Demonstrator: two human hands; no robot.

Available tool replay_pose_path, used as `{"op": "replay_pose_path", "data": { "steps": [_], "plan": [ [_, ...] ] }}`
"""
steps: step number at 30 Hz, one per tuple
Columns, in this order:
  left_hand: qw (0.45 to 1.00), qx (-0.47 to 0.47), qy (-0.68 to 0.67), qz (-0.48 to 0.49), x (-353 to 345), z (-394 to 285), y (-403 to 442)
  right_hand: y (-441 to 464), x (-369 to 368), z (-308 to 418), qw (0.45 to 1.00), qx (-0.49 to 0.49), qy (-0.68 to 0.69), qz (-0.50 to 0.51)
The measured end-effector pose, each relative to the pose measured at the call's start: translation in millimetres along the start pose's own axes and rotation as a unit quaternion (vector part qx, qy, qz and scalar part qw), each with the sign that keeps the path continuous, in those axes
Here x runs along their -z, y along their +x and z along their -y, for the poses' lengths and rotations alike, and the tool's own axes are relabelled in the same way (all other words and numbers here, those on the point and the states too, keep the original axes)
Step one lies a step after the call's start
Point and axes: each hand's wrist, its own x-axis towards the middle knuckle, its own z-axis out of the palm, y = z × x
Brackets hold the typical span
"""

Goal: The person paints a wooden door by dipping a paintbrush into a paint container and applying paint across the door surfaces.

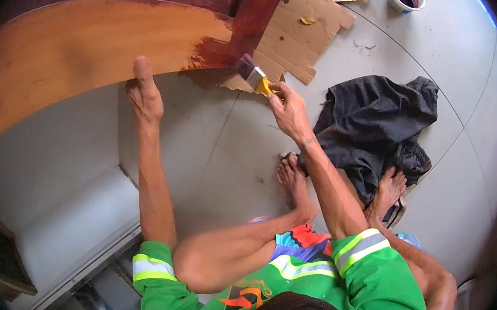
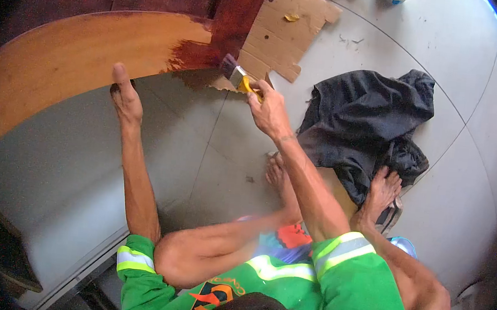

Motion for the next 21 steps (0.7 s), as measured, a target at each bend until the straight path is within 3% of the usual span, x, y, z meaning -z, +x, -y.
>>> {"op": "replay_pose_path", "data": {
  "steps": [1, 4, 7, 13, 14, 17, 21],
  "plan": [
    [1.000, 0.007, 0.003, 0.004, 1.3, 0.7, -1.9, -9.0, 2.2, 9.6, 1.000, -0.025, -0.004, -0.013],
    [1.000, 0.008, 0.008, -0.004, -2.4, -0.8, -5.9, -11.9, -22.5, 54.1, 0.998, 0.054, -0.023, -0.027],
    [1.000, -0.009, 0.017, -0.012, -1.6, -3.7, -6.0, -25.5, -9.8, 115.5, 0.996, 0.075, 0.040, 0.009],
    [0.999, 0.021, 0.032, 0.009, 3.7, -0.1, -4.4, -16.9, 24.9, 120.3, 0.967, 0.219, 0.049, -0.117],
    [0.999, 0.020, 0.031, 0.009, 3.3, 0.2, -3.9, -6.0, 19.3, 113.3, 0.950, 0.284, 0.019, -0.125],
    [1.000, 0.001, 0.027, -0.006, 0.5, 0.2, -3.7, 29.0, -2.9, 48.8, 0.938, 0.304, -0.154, -0.062],
    [0.999, -0.031, 0.007, -0.017, -2.2, -0.8, -5.3, 34.6, 36.8, 9.6, 0.916, 0.191, -0.352, -0.008]
  ]
}}
